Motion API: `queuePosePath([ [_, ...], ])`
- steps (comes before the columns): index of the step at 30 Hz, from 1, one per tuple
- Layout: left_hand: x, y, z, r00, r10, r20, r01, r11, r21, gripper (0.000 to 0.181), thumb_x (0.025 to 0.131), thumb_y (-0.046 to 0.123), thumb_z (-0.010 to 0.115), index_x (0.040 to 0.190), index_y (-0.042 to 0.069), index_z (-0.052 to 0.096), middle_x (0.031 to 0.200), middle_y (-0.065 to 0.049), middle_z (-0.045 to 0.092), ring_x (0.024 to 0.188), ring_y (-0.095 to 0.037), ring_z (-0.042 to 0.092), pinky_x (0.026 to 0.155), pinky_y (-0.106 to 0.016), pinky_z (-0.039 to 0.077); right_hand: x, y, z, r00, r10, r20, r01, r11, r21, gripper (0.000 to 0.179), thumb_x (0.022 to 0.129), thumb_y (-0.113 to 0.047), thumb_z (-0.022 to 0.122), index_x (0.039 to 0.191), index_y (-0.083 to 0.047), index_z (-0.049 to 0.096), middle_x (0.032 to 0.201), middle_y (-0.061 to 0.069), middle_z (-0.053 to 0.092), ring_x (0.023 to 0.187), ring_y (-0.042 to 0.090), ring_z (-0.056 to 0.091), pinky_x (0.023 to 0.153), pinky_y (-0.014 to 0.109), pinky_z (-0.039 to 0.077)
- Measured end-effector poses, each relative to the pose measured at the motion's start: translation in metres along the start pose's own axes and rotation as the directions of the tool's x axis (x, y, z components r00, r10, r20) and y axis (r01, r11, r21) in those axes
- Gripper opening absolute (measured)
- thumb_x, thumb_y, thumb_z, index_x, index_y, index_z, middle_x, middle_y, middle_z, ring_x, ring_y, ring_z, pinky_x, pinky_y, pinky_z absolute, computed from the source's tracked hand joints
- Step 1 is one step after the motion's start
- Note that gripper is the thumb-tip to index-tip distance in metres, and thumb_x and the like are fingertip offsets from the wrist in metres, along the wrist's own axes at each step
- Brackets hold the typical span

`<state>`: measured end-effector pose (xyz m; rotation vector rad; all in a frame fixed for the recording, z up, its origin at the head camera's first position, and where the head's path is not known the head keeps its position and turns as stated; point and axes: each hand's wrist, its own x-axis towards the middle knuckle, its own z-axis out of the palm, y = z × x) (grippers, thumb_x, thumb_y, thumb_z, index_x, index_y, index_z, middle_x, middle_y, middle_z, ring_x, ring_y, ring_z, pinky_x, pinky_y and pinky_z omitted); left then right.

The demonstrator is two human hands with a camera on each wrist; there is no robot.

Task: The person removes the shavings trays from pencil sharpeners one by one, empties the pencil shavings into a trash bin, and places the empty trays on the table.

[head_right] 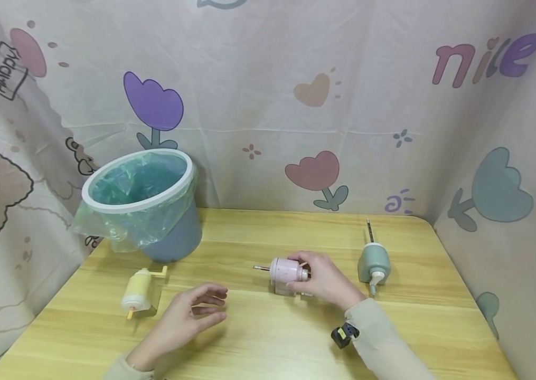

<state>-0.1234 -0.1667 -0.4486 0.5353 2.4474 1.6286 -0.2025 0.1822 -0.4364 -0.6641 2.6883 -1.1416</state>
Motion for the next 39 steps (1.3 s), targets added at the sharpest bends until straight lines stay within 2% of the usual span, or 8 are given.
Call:
queuePosePath([
  [11,-0.011,-0.003,-0.021,0.989,0.037,-0.141,-0.018,0.991,0.135,0.039,0.094,0.019,0.085,0.128,0.008,0.071,0.125,-0.015,0.074,0.111,-0.036,0.074,0.091,-0.027,0.067,-0.001,0.001,0.001,1.000,-0.024,-0.005,0.024,0.999,-0.026,0.070,0.090,-0.036,0.088,0.146,-0.004,0.060,0.126,0.010,0.072,0.104,0.016,0.068,0.087,0.024,0.061],
  [15,-0.017,0.000,-0.029,0.973,0.048,-0.227,-0.001,0.979,0.203,0.036,0.092,0.015,0.086,0.125,0.013,0.073,0.124,-0.008,0.077,0.109,-0.032,0.075,0.089,-0.031,0.068,-0.006,-0.003,0.001,0.998,-0.042,-0.051,0.039,0.998,-0.048,0.069,0.091,-0.039,0.086,0.147,-0.007,0.060,0.138,0.013,0.068,0.120,0.029,0.068,0.100,0.043,0.064],
  [18,-0.022,0.003,-0.036,0.950,0.083,-0.302,0.004,0.961,0.277,0.038,0.089,0.009,0.088,0.123,0.016,0.074,0.122,-0.002,0.078,0.105,-0.027,0.076,0.086,-0.033,0.069,-0.009,-0.010,0.000,0.994,-0.054,-0.097,0.048,0.997,-0.064,0.064,0.094,-0.040,0.084,0.146,-0.011,0.061,0.145,0.012,0.066,0.129,0.036,0.065,0.106,0.056,0.061],
  [22,-0.029,0.006,-0.048,0.915,0.167,-0.368,-0.017,0.926,0.378,0.038,0.088,0.005,0.088,0.121,0.014,0.074,0.118,0.000,0.077,0.101,-0.023,0.077,0.083,-0.031,0.069,-0.007,-0.026,0.001,0.985,-0.072,-0.155,0.061,0.995,-0.078,0.052,0.096,-0.035,0.081,0.142,-0.016,0.065,0.142,0.006,0.068,0.131,0.034,0.065,0.111,0.060,0.057],
  [28,-0.036,0.007,-0.063,0.867,0.242,-0.436,-0.019,0.890,0.455,0.035,0.089,0.004,0.087,0.121,0.011,0.073,0.116,-0.001,0.075,0.101,-0.018,0.075,0.081,-0.033,0.070,-0.003,-0.052,0.003,0.967,-0.123,-0.222,0.117,0.992,-0.040,0.039,0.099,-0.029,0.079,0.136,-0.021,0.069,0.135,-0.002,0.072,0.130,0.024,0.067,0.113,0.053,0.057],
  [32,-0.040,0.007,-0.070,0.831,0.267,-0.489,0.006,0.874,0.486,0.038,0.087,0.003,0.087,0.122,0.010,0.073,0.118,-0.004,0.073,0.104,-0.005,0.070,0.085,-0.024,0.067,0.002,-0.067,0.005,0.965,-0.164,-0.202,0.184,0.979,0.083,0.035,0.100,-0.019,0.078,0.134,-0.015,0.069,0.135,0.002,0.071,0.130,0.025,0.067,0.109,0.044,0.061],
  [35,-0.043,0.006,-0.075,0.805,0.297,-0.514,0.013,0.857,0.515,0.042,0.086,0.002,0.088,0.124,0.009,0.073,0.120,-0.007,0.071,0.105,-0.013,0.072,0.089,-0.011,0.061,0.006,-0.076,0.009,0.962,-0.198,-0.188,0.224,0.966,0.131,0.035,0.099,-0.013,0.078,0.132,-0.012,0.069,0.134,0.003,0.071,0.128,0.025,0.068,0.107,0.042,0.062],
  [39,-0.045,0.002,-0.082,0.777,0.300,-0.553,0.056,0.842,0.536,0.049,0.084,0.004,0.090,0.129,0.004,0.070,0.124,-0.013,0.068,0.109,-0.035,0.071,0.092,0.006,0.046,0.010,-0.086,0.019,0.947,-0.266,-0.179,0.276,0.961,0.032,0.034,0.099,-0.020,0.078,0.131,-0.013,0.071,0.131,0.000,0.074,0.122,0.021,0.072,0.108,0.043,0.062],
])
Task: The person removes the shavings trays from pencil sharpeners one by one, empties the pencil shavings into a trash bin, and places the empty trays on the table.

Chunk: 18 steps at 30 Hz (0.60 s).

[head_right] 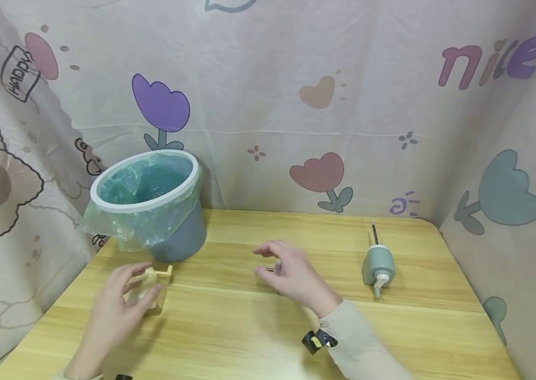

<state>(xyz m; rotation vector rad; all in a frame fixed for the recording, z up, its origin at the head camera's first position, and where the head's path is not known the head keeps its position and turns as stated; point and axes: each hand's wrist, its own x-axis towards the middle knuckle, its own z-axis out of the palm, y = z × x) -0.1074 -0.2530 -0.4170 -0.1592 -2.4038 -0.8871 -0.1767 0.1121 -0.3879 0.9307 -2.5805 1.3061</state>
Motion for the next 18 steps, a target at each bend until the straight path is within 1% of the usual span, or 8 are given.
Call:
queuePosePath([
  [2,0.000,-0.004,-0.001,0.999,-0.050,-0.020,0.050,0.998,0.034,0.053,0.084,0.007,0.091,0.131,0.002,0.068,0.126,-0.017,0.067,0.111,-0.037,0.070,0.091,0.009,0.040,0.002,-0.005,0.007,0.999,-0.024,0.026,0.025,0.999,-0.033,0.036,0.099,-0.024,0.078,0.133,-0.014,0.070,0.132,-0.001,0.074,0.121,0.021,0.073,0.104,0.042,0.063],
  [3,0.000,-0.005,-0.002,0.996,-0.081,-0.028,0.082,0.995,0.051,0.054,0.084,0.009,0.092,0.131,0.002,0.067,0.127,-0.018,0.067,0.113,-0.037,0.068,0.090,0.008,0.041,0.002,-0.007,0.011,0.999,-0.026,0.046,0.027,0.999,-0.028,0.037,0.100,-0.025,0.077,0.134,-0.014,0.069,0.133,-0.001,0.074,0.123,0.022,0.072,0.100,0.041,0.064],
  [4,0.001,-0.007,-0.002,0.993,-0.109,-0.036,0.111,0.991,0.069,0.055,0.084,0.012,0.092,0.132,0.001,0.066,0.127,-0.020,0.067,0.113,-0.036,0.067,0.090,0.002,0.047,0.003,-0.009,0.014,0.997,-0.025,0.066,0.027,0.999,-0.023,0.037,0.101,-0.026,0.076,0.135,-0.014,0.069,0.134,-0.001,0.073,0.124,0.023,0.072,0.101,0.040,0.064],
  [7,0.001,-0.010,-0.002,0.984,-0.175,-0.041,0.179,0.976,0.124,0.060,0.085,0.019,0.092,0.134,0.000,0.064,0.128,-0.024,0.066,0.112,-0.039,0.066,0.090,-0.028,0.062,0.005,-0.014,0.023,0.993,-0.005,0.117,0.004,1.000,0.003,0.038,0.102,-0.027,0.075,0.137,-0.016,0.067,0.136,-0.001,0.072,0.128,0.022,0.069,0.105,0.041,0.062],
  [9,0.000,-0.012,-0.002,0.979,-0.201,-0.022,0.203,0.968,0.147,0.062,0.086,0.023,0.091,0.136,-0.001,0.062,0.128,-0.026,0.065,0.111,-0.041,0.065,0.089,-0.052,0.062,0.007,-0.016,0.029,0.990,0.009,0.142,-0.012,1.000,0.024,0.039,0.102,-0.027,0.074,0.138,-0.016,0.067,0.137,-0.002,0.072,0.130,0.021,0.068,0.111,0.043,0.059],
  [10,0.000,-0.013,-0.002,0.978,-0.211,-0.010,0.209,0.965,0.157,0.064,0.086,0.025,0.091,0.137,-0.001,0.061,0.129,-0.027,0.064,0.111,-0.043,0.065,0.088,-0.060,0.060,0.009,-0.017,0.032,0.988,0.010,0.151,-0.015,0.999,0.029,0.039,0.101,-0.026,0.074,0.138,-0.016,0.067,0.137,-0.002,0.072,0.130,0.021,0.067,0.115,0.044,0.056],
  [13,-0.001,-0.017,-0.001,0.970,-0.242,0.032,0.234,0.958,0.165,0.070,0.088,0.030,0.090,0.140,-0.003,0.057,0.131,-0.030,0.062,0.115,-0.046,0.063,0.088,-0.067,0.058,0.013,-0.018,0.041,0.983,0.018,0.180,-0.027,0.999,0.044,0.039,0.101,-0.026,0.075,0.138,-0.015,0.067,0.138,-0.001,0.072,0.129,0.019,0.067,0.116,0.043,0.056],
  [18,-0.001,-0.021,0.002,0.963,-0.264,0.059,0.250,0.952,0.177,0.074,0.088,0.035,0.089,0.142,-0.003,0.055,0.130,-0.031,0.062,0.114,-0.047,0.066,0.084,-0.063,0.061,0.019,-0.016,0.056,0.974,0.022,0.224,-0.027,0.999,0.017,0.038,0.102,-0.028,0.074,0.137,-0.014,0.067,0.139,-0.001,0.071,0.127,0.017,0.067,0.114,0.038,0.056],
])
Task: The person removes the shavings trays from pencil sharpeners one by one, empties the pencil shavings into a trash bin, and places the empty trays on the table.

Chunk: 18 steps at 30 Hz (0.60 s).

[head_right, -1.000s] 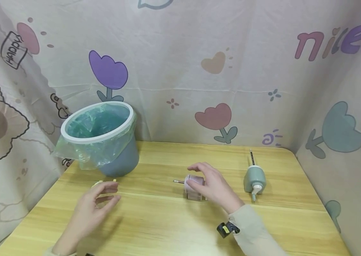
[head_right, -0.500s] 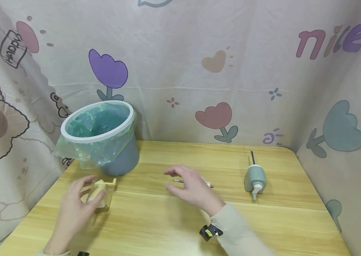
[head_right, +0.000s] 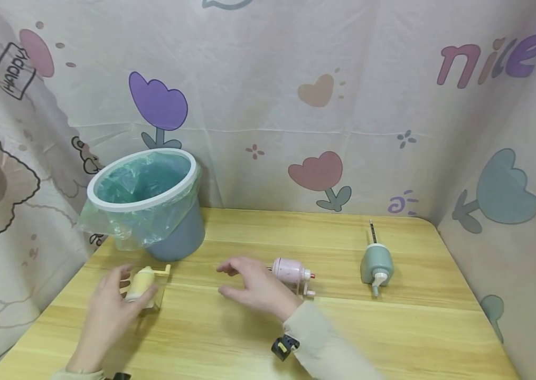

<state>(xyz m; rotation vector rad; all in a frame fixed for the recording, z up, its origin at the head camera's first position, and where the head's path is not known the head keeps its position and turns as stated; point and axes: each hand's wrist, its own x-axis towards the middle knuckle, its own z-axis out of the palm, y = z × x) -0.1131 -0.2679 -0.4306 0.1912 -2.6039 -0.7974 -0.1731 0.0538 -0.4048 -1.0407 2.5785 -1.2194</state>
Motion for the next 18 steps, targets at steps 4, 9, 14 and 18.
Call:
queuePosePath([
  [4,0.001,-0.002,0.002,1.000,0.011,0.018,-0.011,1.000,0.012,0.074,0.087,0.035,0.089,0.140,-0.003,0.054,0.125,-0.031,0.064,0.109,-0.046,0.067,0.076,-0.052,0.060,0.005,0.002,0.007,1.000,0.007,0.031,-0.006,1.000,-0.020,0.038,0.102,-0.029,0.074,0.137,-0.015,0.067,0.140,-0.001,0.071,0.127,0.017,0.068,0.114,0.036,0.057],
  [9,0.003,-0.006,0.004,0.998,-0.010,0.070,0.007,0.999,0.038,0.075,0.087,0.037,0.090,0.140,-0.002,0.053,0.115,-0.029,0.066,0.095,-0.038,0.067,0.062,-0.035,0.053,0.010,0.004,0.013,0.998,0.027,0.061,-0.027,1.000,-0.006,0.038,0.103,-0.028,0.073,0.138,-0.015,0.066,0.140,0.000,0.071,0.126,0.016,0.068,0.114,0.033,0.056],
  [14,0.005,-0.010,0.005,0.987,-0.067,0.144,0.061,0.997,0.048,0.078,0.089,0.039,0.088,0.141,-0.004,0.050,0.116,-0.032,0.067,0.091,-0.038,0.069,0.060,-0.039,0.055,0.011,0.006,0.016,0.997,0.039,0.064,-0.038,0.999,-0.009,0.038,0.103,-0.028,0.073,0.138,-0.016,0.067,0.138,-0.002,0.071,0.124,0.013,0.068,0.113,0.031,0.056],
  [18,0.006,-0.012,0.005,0.974,-0.127,0.186,0.121,0.992,0.046,0.078,0.087,0.037,0.089,0.135,-0.006,0.046,0.118,-0.034,0.067,0.092,-0.039,0.071,0.067,-0.045,0.061,0.009,0.008,0.017,0.997,0.043,0.064,-0.042,0.999,-0.006,0.037,0.103,-0.029,0.074,0.137,-0.016,0.067,0.137,-0.001,0.072,0.122,0.014,0.069,0.112,0.032,0.057],
])
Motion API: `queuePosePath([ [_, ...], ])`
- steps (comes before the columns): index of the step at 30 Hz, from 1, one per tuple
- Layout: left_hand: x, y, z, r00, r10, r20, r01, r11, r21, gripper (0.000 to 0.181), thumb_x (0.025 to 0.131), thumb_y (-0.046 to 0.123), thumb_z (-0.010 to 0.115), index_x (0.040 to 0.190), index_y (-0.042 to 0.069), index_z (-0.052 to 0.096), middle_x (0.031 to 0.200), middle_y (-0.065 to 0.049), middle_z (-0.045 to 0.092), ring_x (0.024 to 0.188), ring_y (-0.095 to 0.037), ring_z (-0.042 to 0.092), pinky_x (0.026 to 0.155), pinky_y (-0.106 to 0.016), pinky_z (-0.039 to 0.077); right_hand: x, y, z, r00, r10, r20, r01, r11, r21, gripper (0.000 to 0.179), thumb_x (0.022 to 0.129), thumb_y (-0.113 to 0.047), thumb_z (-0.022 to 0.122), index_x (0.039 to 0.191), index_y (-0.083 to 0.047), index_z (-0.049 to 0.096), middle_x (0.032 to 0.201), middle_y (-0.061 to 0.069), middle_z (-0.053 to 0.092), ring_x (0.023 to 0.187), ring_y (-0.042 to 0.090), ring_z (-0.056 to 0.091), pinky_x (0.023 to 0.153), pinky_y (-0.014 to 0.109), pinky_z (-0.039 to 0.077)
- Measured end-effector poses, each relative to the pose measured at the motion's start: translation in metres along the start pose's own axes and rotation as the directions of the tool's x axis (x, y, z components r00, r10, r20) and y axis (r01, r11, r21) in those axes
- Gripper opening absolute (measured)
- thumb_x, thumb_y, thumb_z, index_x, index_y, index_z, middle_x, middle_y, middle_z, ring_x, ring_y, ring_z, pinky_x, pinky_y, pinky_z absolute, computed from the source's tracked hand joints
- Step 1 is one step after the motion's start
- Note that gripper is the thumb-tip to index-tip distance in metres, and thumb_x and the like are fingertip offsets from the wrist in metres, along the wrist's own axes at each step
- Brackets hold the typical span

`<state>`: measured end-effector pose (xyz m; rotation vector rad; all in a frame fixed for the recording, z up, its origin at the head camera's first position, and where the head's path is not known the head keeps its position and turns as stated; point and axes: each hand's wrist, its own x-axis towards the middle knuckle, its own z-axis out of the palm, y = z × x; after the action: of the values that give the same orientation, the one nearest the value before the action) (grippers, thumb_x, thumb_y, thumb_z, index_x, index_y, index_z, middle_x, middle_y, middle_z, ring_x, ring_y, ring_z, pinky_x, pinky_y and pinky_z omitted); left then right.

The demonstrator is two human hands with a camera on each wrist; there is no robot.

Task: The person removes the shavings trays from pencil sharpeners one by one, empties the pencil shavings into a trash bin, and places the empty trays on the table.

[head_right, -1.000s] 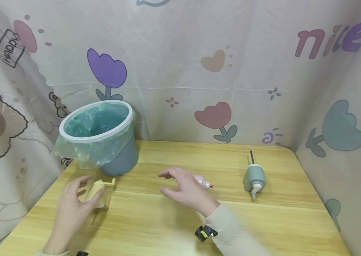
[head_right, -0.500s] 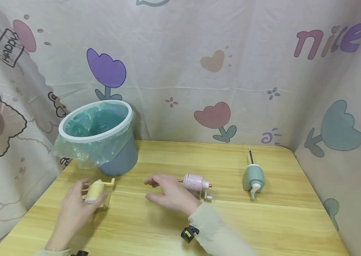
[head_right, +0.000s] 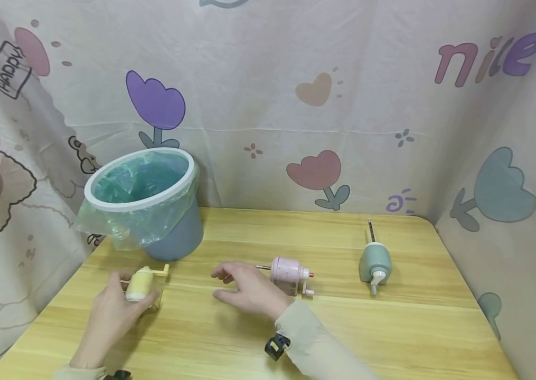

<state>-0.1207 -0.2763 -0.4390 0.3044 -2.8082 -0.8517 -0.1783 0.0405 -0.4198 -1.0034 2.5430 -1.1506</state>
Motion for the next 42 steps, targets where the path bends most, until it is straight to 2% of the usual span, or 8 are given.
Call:
queuePosePath([
  [7,0.003,-0.001,-0.001,1.000,-0.004,0.007,0.003,1.000,0.009,0.067,0.083,0.030,0.090,0.124,-0.003,0.049,0.110,-0.029,0.070,0.080,-0.032,0.070,0.060,-0.037,0.057,-0.004,0.003,-0.002,1.000,-0.006,0.000,0.006,1.000,0.010,0.037,0.102,-0.029,0.074,0.136,-0.014,0.067,0.135,0.002,0.073,0.121,0.016,0.070,0.111,0.033,0.058],
  [14,0.004,0.006,0.003,0.996,0.086,0.023,-0.086,0.996,-0.004,0.060,0.083,0.025,0.090,0.126,0.000,0.057,0.108,-0.022,0.073,0.078,-0.025,0.068,0.059,-0.030,0.053,-0.023,0.002,-0.013,0.999,0.045,-0.027,-0.043,0.997,0.070,0.037,0.103,-0.032,0.073,0.136,-0.016,0.067,0.136,-0.001,0.073,0.122,0.015,0.069,0.112,0.034,0.058],
  [20,0.005,0.031,0.004,0.987,0.146,0.070,-0.141,0.987,-0.075,0.056,0.083,0.025,0.091,0.124,0.005,0.059,0.109,-0.017,0.074,0.077,-0.018,0.065,0.059,-0.026,0.051,-0.042,-0.001,-0.022,0.997,0.043,-0.057,-0.039,0.997,0.066,0.037,0.103,-0.029,0.074,0.137,-0.015,0.066,0.135,-0.001,0.073,0.121,0.018,0.071,0.111,0.036,0.059],
  [25,0.001,0.064,0.007,0.963,0.255,0.083,-0.240,0.958,-0.160,0.053,0.080,0.019,0.094,0.122,0.009,0.063,0.107,-0.010,0.076,0.078,-0.013,0.064,0.060,-0.021,0.052,-0.059,-0.004,-0.028,0.994,0.037,-0.100,-0.030,0.997,0.075,0.039,0.103,-0.031,0.073,0.138,-0.015,0.065,0.134,-0.002,0.072,0.121,0.020,0.072,0.113,0.037,0.058],
  [28,-0.003,0.082,0.011,0.942,0.321,0.099,-0.293,0.929,-0.224,0.055,0.078,0.016,0.096,0.123,0.010,0.065,0.108,-0.008,0.076,0.081,-0.012,0.065,0.063,-0.019,0.055,-0.068,-0.006,-0.032,0.991,0.026,-0.130,-0.017,0.998,0.068,0.042,0.104,-0.034,0.073,0.140,-0.015,0.064,0.137,-0.003,0.071,0.122,0.019,0.071,0.113,0.037,0.058],
  [32,-0.009,0.100,0.018,0.896,0.421,0.140,-0.362,0.877,-0.315,0.057,0.074,0.012,0.098,0.122,0.014,0.067,0.107,-0.003,0.076,0.084,-0.008,0.066,0.067,-0.020,0.060,-0.079,-0.009,-0.036,0.983,-0.022,-0.180,0.030,0.999,0.039,0.044,0.103,-0.030,0.074,0.142,-0.014,0.062,0.143,-0.001,0.068,0.123,0.019,0.070,0.110,0.035,0.060],
  [35,-0.013,0.111,0.022,0.847,0.502,0.174,-0.410,0.825,-0.389,0.056,0.074,0.011,0.097,0.121,0.016,0.067,0.107,0.000,0.076,0.086,-0.005,0.067,0.071,-0.021,0.063,-0.086,-0.011,-0.038,0.977,-0.045,-0.210,0.048,0.999,0.012,0.047,0.103,-0.030,0.075,0.144,-0.014,0.060,0.147,0.000,0.066,0.125,0.018,0.069,0.110,0.036,0.060],
  [42,-0.021,0.133,0.026,0.731,0.651,0.202,-0.460,0.690,-0.559,0.052,0.077,0.009,0.095,0.120,0.016,0.067,0.109,0.000,0.076,0.088,-0.006,0.069,0.077,-0.027,0.068,-0.105,-0.016,-0.043,0.972,0.015,-0.236,-0.017,1.000,-0.006,0.063,0.097,-0.036,0.081,0.152,-0.023,0.052,0.152,-0.008,0.059,0.129,0.011,0.063,0.112,0.036,0.058],
])
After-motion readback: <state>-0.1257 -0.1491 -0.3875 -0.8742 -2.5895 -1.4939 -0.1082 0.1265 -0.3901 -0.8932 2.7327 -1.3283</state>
